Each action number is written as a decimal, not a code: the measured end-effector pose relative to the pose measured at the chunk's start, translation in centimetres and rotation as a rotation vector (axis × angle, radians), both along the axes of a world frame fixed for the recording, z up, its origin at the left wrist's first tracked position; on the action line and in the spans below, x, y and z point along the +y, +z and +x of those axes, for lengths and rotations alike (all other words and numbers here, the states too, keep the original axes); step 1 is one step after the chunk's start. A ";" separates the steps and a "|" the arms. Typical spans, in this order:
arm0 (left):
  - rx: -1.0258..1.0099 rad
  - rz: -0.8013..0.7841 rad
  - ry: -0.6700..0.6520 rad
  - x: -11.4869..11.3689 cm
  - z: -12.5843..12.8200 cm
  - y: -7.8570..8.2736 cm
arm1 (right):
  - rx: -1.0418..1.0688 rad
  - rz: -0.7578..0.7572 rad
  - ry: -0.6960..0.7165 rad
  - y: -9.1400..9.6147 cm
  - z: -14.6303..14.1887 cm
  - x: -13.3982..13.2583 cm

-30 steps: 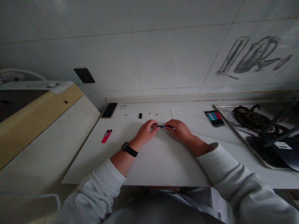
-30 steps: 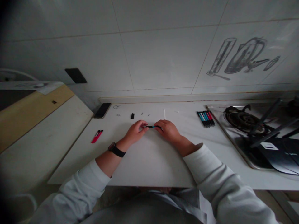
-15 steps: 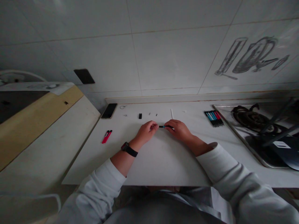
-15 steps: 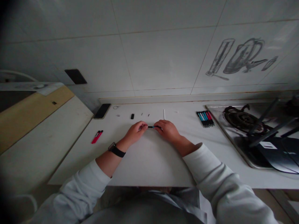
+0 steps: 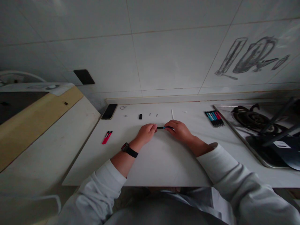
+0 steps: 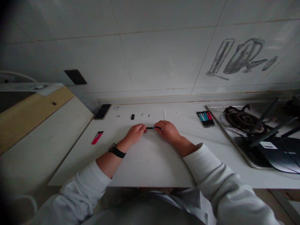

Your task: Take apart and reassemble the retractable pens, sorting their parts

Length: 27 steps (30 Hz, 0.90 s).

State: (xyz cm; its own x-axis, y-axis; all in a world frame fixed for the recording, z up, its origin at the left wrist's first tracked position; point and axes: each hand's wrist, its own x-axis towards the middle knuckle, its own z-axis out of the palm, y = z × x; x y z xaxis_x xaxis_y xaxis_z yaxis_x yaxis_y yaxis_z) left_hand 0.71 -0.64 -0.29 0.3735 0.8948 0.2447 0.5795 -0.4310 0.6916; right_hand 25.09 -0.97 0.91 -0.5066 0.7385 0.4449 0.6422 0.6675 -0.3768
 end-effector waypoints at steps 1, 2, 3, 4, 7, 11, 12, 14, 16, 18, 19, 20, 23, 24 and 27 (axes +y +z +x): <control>0.021 0.005 -0.001 0.0 0.0 0.0 | -0.003 0.001 0.003 0.0 0.0 0.0; 0.032 0.020 -0.001 0.0 0.0 0.0 | -0.004 0.002 0.005 0.1 0.0 0.0; 0.032 0.041 -0.001 0.1 0.1 -0.1 | -0.004 0.001 0.005 0.1 0.0 0.0; 0.022 0.061 0.002 0.1 0.1 -0.1 | -0.002 0.000 0.002 0.2 0.0 -0.1; -0.044 0.083 0.013 0.0 0.2 0.0 | 0.012 -0.005 -0.011 0.2 0.0 -0.1; -0.044 0.015 0.010 -0.1 0.1 0.1 | 0.007 0.012 0.004 0.1 0.0 -0.1; -0.026 -0.004 0.007 -0.1 0.1 0.1 | 0.005 0.016 0.008 0.0 0.0 -0.1; 0.009 -0.014 0.005 0.0 0.1 0.0 | 0.005 0.018 0.013 0.0 0.0 0.0; 0.022 0.022 0.008 0.1 0.1 -0.2 | 0.004 0.011 0.012 -0.1 0.0 0.0; 0.008 0.071 0.003 0.2 0.1 -0.2 | 0.006 -0.001 0.000 -0.1 0.0 0.1; -0.003 0.091 -0.001 0.2 0.1 -0.2 | 0.006 -0.010 -0.009 -0.2 0.0 0.1; -0.012 0.105 -0.004 0.2 0.1 -0.1 | 0.005 -0.017 -0.017 -0.2 0.0 0.1; -0.018 0.126 -0.005 0.1 0.1 0.2 | -0.011 -0.035 -0.030 -0.3 0.1 0.1; -0.019 0.128 -0.003 0.0 0.1 0.4 | -0.018 -0.037 -0.031 -0.4 0.1 0.1; -0.033 0.124 -0.001 -0.2 0.1 0.6 | -0.018 -0.026 -0.036 -0.5 0.1 0.1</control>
